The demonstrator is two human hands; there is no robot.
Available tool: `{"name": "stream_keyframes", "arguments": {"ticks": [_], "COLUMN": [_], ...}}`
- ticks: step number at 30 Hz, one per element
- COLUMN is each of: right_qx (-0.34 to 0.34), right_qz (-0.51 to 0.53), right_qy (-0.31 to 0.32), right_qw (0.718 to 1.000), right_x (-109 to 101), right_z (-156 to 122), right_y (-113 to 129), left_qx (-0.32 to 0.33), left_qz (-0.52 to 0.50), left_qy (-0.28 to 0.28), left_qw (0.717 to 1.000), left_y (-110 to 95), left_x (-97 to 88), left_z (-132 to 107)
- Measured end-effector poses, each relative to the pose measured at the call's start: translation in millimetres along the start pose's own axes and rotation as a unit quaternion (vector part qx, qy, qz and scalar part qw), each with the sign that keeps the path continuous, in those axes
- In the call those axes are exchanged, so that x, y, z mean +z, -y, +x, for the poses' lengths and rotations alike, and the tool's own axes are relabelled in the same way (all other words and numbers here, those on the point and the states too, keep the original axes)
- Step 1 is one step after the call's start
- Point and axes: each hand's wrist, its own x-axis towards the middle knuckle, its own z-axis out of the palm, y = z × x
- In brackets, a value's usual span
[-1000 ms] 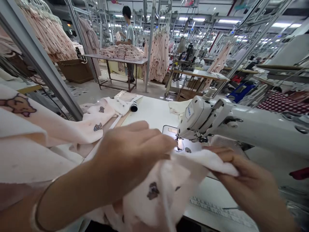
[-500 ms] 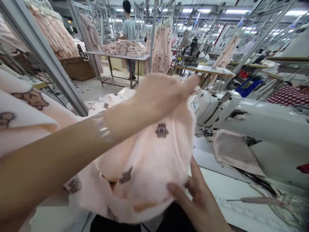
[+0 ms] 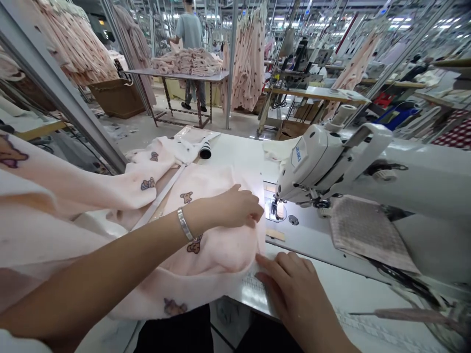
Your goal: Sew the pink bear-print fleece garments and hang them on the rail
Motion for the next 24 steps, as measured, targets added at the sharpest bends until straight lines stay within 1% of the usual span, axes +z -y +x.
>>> {"name": "stream_keyframes", "arguments": {"ticks": [2, 3, 6, 7, 9, 11, 13, 17, 21, 24], "right_qx": [-0.001, -0.005, -0.022, -0.028, -0.038, -0.049, -0.064, -0.086, -0.069, -0.044], "right_qz": [0.021, 0.033, 0.053, 0.045, 0.02, 0.009, 0.018, 0.025, 0.032, 0.009], "right_qy": [-0.004, -0.009, -0.048, -0.054, -0.049, -0.034, -0.042, -0.082, -0.115, -0.111], "right_qw": [1.0, 0.999, 0.997, 0.997, 0.998, 0.998, 0.997, 0.993, 0.99, 0.993], "right_x": [2, 2, 3, 4, 6, 8, 8, 5, 3, 3], "right_z": [-1, -2, -2, 0, 5, 10, 11, 1, -8, -7], "right_y": [2, 4, 12, 14, 17, 19, 18, 16, 14, 15], "left_qx": [0.029, 0.047, 0.09, 0.094, 0.094, 0.091, 0.093, 0.103, 0.095, 0.082], "left_qz": [-0.029, -0.025, 0.05, 0.073, 0.091, 0.082, 0.069, 0.042, 0.011, 0.022], "left_qy": [-0.018, -0.031, -0.091, -0.106, -0.125, -0.13, -0.126, -0.109, -0.075, -0.052], "left_qw": [0.999, 0.998, 0.991, 0.987, 0.983, 0.984, 0.985, 0.988, 0.993, 0.995], "left_y": [2, 3, 1, 1, 2, 5, 8, 11, 11, 13], "left_x": [5.1, 10.6, 35.0, 43.2, 55.4, 60.1, 58.4, 46.2, 33.7, 28.0], "left_z": [7, 10, 19, 20, 21, 19, 17, 13, 12, 14]}}
